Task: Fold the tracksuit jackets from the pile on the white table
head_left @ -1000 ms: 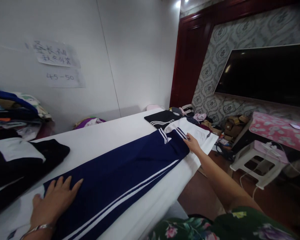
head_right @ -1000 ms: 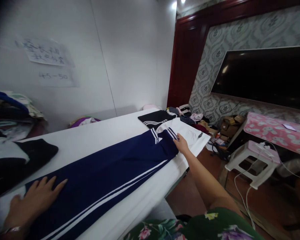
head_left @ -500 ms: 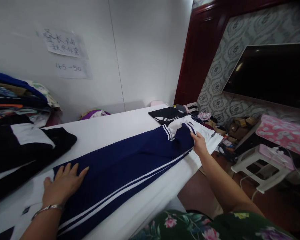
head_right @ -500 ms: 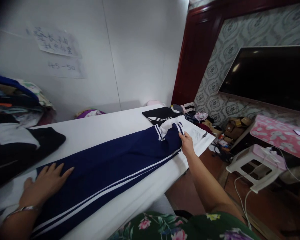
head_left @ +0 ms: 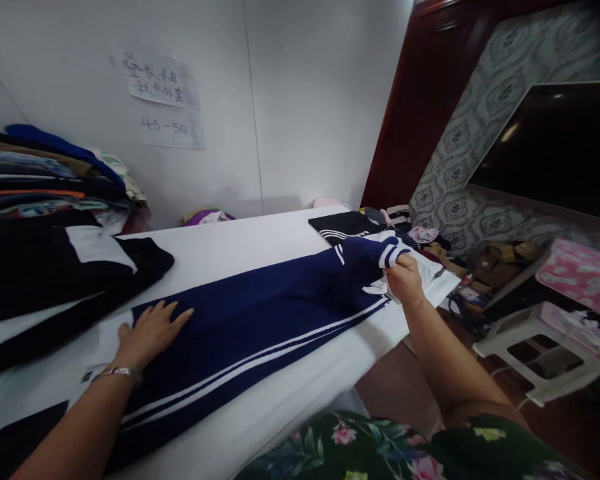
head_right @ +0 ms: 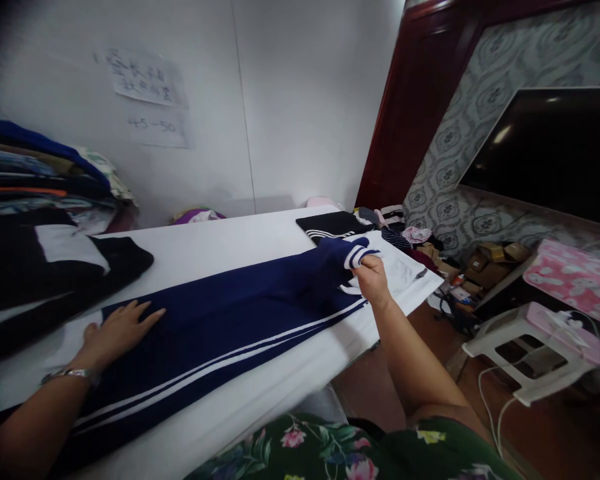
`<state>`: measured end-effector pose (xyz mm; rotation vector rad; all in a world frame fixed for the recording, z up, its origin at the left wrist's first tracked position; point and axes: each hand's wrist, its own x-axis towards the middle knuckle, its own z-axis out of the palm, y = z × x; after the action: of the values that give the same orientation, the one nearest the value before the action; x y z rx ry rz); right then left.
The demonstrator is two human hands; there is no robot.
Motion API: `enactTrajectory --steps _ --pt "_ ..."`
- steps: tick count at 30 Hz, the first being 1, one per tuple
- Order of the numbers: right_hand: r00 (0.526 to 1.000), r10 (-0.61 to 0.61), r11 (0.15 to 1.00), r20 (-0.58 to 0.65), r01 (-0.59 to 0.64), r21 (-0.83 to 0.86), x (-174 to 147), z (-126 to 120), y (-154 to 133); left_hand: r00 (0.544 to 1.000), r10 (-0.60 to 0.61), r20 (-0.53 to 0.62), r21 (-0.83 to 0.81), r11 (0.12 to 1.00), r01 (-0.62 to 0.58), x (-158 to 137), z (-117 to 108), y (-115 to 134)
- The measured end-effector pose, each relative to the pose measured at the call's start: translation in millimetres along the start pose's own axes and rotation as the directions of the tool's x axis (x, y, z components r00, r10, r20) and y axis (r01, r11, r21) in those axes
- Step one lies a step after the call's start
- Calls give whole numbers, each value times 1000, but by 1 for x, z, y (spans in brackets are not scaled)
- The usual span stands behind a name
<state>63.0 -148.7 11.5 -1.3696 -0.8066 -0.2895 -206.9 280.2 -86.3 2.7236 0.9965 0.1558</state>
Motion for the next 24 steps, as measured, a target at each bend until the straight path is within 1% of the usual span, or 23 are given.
enactTrajectory --steps 1,2,3,4,5,6,7,8,9,10,11,12,13,14,15,16,17,18,20,21,22,24 --pt "994 -26 999 102 30 -37 4 4 -6 999 -32 -6 -19 999 32 -3 -8 12" --pt "974 -43 996 224 59 -66 8 9 -12 999 -44 -19 -64 997 43 -6 -15 26" --pt "931 -57 992 361 93 -82 11 15 -18 999 -19 -36 -140 990 14 -10 -21 42" --pt "863 -70 988 500 129 -84 13 23 -25 999 38 -39 -249 967 -47 -15 -25 59" --pt "774 -87 983 628 169 -72 14 32 -31 995 98 -30 -379 920 -102 -20 -28 76" --pt "673 -109 976 731 212 -50 13 43 -36 988 153 -4 -509 850 -134 -26 -28 93" --pt "569 -134 966 812 256 -21 12 53 -41 975 220 39 -638 756 -146 -32 -26 109" --pt "468 -155 954 870 300 8 8 64 -45 953 293 73 -754 642 -140 -38 -23 123" --pt "382 -167 941 909 338 31 4 74 -47 926 364 98 -839 531 -120 -44 -18 136" --pt "311 -170 928 935 370 46 -2 83 -48 898 427 105 -899 427 -98 -49 -11 146" --pt "257 -168 917 952 396 55 -8 91 -47 875 474 101 -936 343 -77 -53 -4 154" --pt "220 -163 908 962 416 59 -15 97 -46 860 501 96 -957 284 -59 -57 3 159" --pt "199 -165 900 966 432 65 -22 100 -44 853 514 95 -968 246 -40 -59 11 161" --pt "196 -174 893 965 445 71 -28 102 -41 851 516 100 -975 223 -20 -60 18 162" --pt "206 -190 886 960 458 77 -33 102 -38 853 510 112 -977 215 0 -60 24 161" --pt "232 -210 878 950 472 79 -36 101 -35 856 502 126 -974 226 11 -60 28 158" --pt "270 -233 870 934 488 76 -38 99 -32 859 495 132 -968 252 4 -60 31 155" --pt "312 -253 862 916 502 68 -39 95 -30 860 495 123 -957 290 -30 -61 31 152" --pt "374 -278 853 885 520 49 -37 88 -29 851 521 68 -901 397 -172 -62 26 149" --pt "388 -283 853 877 520 45 -36 84 -28 839 543 33 -850 457 -262 -63 20 150" --pt "388 -285 856 876 514 50 -34 80 -29 820 572 3 -784 511 -353 -64 14 153" --pt "362 -275 868 891 492 68 -31 75 -31 769 639 -30 -626 588 -513 -64 0 163"
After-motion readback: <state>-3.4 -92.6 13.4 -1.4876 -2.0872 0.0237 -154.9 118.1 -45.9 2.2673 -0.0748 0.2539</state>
